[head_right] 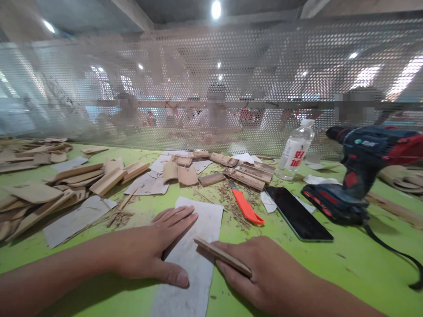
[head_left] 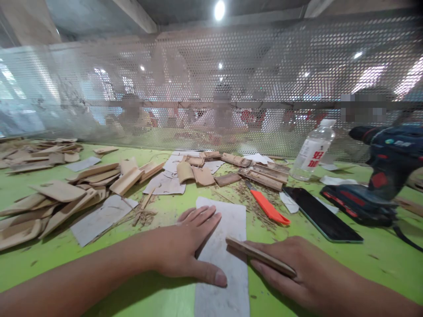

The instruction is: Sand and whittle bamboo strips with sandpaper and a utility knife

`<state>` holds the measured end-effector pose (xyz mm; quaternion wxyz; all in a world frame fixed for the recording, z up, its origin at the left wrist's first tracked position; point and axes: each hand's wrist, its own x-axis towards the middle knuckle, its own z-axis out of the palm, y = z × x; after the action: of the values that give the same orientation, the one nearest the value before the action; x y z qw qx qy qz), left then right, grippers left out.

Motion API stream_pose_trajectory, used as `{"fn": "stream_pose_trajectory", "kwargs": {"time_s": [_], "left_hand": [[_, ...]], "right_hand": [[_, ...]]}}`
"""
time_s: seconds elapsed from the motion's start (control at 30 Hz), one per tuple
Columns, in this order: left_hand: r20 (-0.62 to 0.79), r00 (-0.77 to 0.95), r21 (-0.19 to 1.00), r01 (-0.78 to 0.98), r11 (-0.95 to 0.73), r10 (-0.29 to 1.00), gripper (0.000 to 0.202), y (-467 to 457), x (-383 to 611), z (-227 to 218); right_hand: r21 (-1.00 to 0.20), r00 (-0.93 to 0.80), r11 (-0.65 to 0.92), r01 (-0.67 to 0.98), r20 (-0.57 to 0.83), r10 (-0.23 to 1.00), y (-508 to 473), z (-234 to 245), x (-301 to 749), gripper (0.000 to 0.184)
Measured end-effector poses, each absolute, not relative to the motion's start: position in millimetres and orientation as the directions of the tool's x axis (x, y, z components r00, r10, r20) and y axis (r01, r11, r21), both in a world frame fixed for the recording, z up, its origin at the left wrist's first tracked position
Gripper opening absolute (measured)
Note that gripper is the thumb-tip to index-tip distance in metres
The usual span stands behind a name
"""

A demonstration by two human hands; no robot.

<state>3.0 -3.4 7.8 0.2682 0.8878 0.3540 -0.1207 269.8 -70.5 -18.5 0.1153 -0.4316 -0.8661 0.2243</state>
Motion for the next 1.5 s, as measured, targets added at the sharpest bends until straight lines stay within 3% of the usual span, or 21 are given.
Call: {"fn": "stream_pose_trajectory", "kwargs": {"time_s": [0.33,0.7,1.07,1.5], "left_hand": [[-0.387,0.723,0.403,0.691,-0.600,0.573,0.126,-4.6,2.9,7.1],[-0.400,0.716,0.395,0.698,-0.598,0.572,0.127,-4.7,3.2,8.1],[-0.370,0.736,0.423,0.677,-0.602,0.567,0.124,-3.6,2.1,5.0],[-0.390,0.724,0.404,0.690,-0.601,0.570,0.124,-3.7,1.6,4.6]], "right_hand": [[-0.462,-0.613,0.535,0.707,-0.025,0.789,-69.6,-17.3,267.6,0.042],[-0.541,-0.579,0.500,0.676,0.029,0.815,-70.8,-17.7,268.8,0.038],[-0.544,-0.579,0.504,0.671,0.039,0.814,-70.1,-19.1,270.0,0.037],[-0.480,-0.603,0.528,0.700,-0.001,0.798,-69.8,-19.7,269.8,0.035]]}}
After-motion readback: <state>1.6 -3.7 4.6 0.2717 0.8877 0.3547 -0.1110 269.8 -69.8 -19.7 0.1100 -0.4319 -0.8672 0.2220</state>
